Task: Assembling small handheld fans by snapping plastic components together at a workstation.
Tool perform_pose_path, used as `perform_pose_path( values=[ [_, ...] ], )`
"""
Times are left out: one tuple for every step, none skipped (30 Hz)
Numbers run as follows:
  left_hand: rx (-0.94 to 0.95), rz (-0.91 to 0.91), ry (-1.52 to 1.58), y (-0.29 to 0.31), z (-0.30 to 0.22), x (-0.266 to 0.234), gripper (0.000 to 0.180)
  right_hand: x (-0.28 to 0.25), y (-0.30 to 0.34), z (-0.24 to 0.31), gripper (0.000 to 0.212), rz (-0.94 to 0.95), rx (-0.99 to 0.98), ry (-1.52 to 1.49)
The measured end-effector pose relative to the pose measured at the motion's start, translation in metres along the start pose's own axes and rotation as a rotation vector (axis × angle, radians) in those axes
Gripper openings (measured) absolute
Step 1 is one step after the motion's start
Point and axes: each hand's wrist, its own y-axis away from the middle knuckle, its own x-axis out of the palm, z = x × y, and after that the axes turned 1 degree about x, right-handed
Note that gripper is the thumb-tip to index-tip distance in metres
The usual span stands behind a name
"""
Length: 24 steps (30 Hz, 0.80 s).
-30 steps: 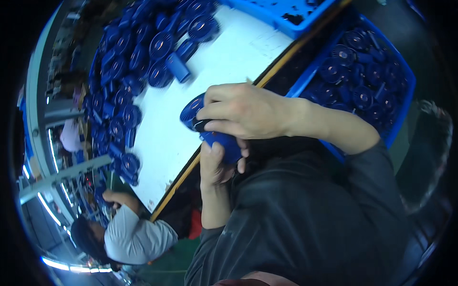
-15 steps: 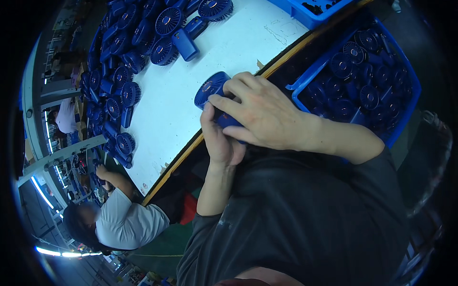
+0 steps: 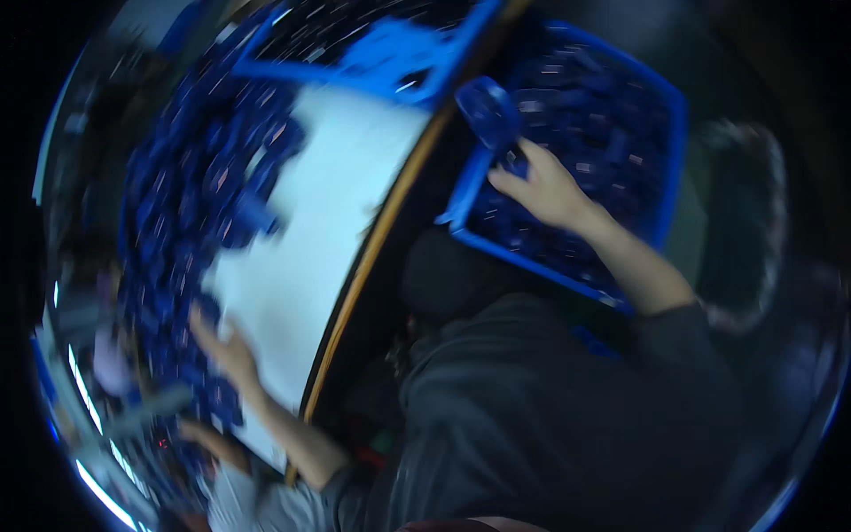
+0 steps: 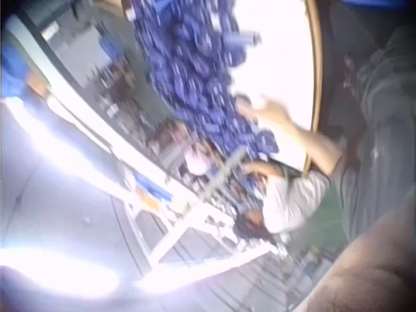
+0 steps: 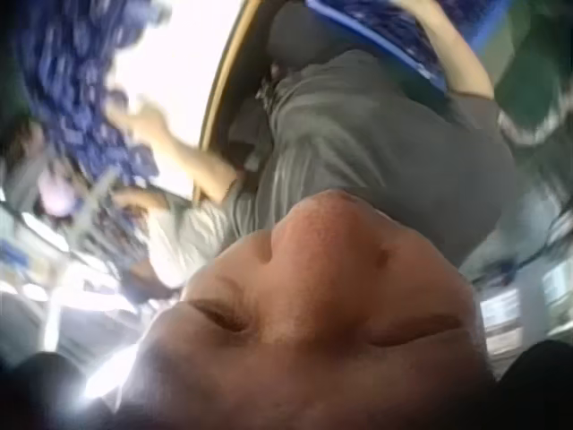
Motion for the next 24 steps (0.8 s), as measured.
perform_pose_path(
  values=[
    [-0.042, -0.023, 0.049, 0.010, 0.063, -0.006, 0.062, -0.018, -0.011, -0.019, 0.037, -0.076, 0.068, 0.131],
    [-0.090, 0.035, -0.173, 0.012, 0.102, -0.006, 0.056, -0.048, -0.022, -0.040, 0.039, -0.159, 0.142, 0.259],
    [-0.147, 0.090, -0.146, 0.005, 0.108, -0.006, 0.055, -0.073, -0.028, -0.069, 0.044, -0.310, 0.111, 0.404],
    [-0.202, 0.135, -0.197, 0.001, 0.120, -0.002, 0.055, -0.099, -0.039, -0.090, 0.050, -0.442, 0.070, 0.541],
    [-0.248, 0.177, -0.184, -0.005, 0.111, -0.002, 0.055, -0.125, -0.047, -0.095, 0.054, -0.464, 0.232, 0.578],
    [-0.224, 0.173, -0.220, -0.008, 0.112, 0.000, 0.055, -0.146, -0.056, -0.100, 0.058, -0.476, 0.390, 0.607],
    [-0.206, 0.167, -0.254, -0.008, 0.115, 0.005, 0.056, -0.166, -0.066, -0.117, 0.060, -0.573, 0.378, 0.711],
    [-0.193, 0.159, -0.291, -0.009, 0.115, 0.009, 0.056, -0.183, -0.076, -0.136, 0.062, -0.666, 0.363, 0.815],
    [-0.203, 0.122, -0.299, -0.009, 0.108, 0.009, 0.058, -0.197, -0.087, -0.148, 0.063, -0.695, 0.430, 0.802],
    [-0.217, 0.133, -0.347, -0.011, 0.110, 0.007, 0.058, -0.208, -0.098, -0.157, 0.064, -0.719, 0.491, 0.786],
    [-0.236, 0.142, -0.396, -0.010, 0.115, 0.005, 0.058, -0.217, -0.108, -0.166, 0.062, -0.746, 0.518, 0.791],
    [-0.258, 0.152, -0.444, -0.008, 0.119, 0.003, 0.058, -0.226, -0.116, -0.171, 0.062, -0.713, 0.567, 0.772],
    [-0.271, 0.144, -0.416, -0.008, 0.123, 0.002, 0.058, -0.235, -0.123, -0.179, 0.060, -0.737, 0.570, 0.778],
    [-0.277, 0.138, -0.386, -0.012, 0.127, 0.002, 0.057, -0.242, -0.130, -0.193, 0.059, -0.766, 0.579, 0.781],
    [-0.281, 0.136, -0.353, -0.015, 0.131, 0.004, 0.057, -0.244, -0.137, -0.201, 0.057, -0.732, 0.577, 0.815],
    [-0.283, 0.139, -0.350, -0.017, 0.137, 0.007, 0.056, -0.247, -0.141, -0.208, 0.055, -0.702, 0.576, 0.848],
    [-0.290, 0.143, -0.356, -0.015, 0.144, 0.004, 0.055, -0.242, -0.145, -0.206, 0.054, -0.660, 0.573, 0.878],
    [-0.295, 0.147, -0.360, -0.015, 0.150, 0.002, 0.055, -0.237, -0.147, -0.203, 0.052, -0.687, 0.515, 0.856],
    [-0.287, 0.136, -0.360, -0.015, 0.155, 0.001, 0.053, -0.230, -0.149, -0.200, 0.050, -0.717, 0.459, 0.833],
    [-0.278, 0.128, -0.358, -0.015, 0.156, 0.001, 0.052, -0.219, -0.149, -0.193, 0.048, -0.746, 0.403, 0.813],
    [-0.268, 0.122, -0.353, -0.016, 0.155, 0.001, 0.051, -0.207, -0.146, -0.186, 0.044, -0.782, 0.282, 0.777],
    [-0.266, 0.130, -0.333, -0.018, 0.154, 0.001, 0.050, -0.193, -0.141, -0.180, 0.038, -0.776, 0.125, 0.719],
    [-0.270, 0.142, -0.316, -0.016, 0.152, -0.001, 0.050, -0.165, -0.133, -0.161, 0.031, -0.785, -0.023, 0.569],
    [-0.275, 0.154, -0.298, -0.013, 0.150, -0.002, 0.049, -0.135, -0.122, -0.136, 0.026, -0.714, -0.074, 0.408]
  ],
)
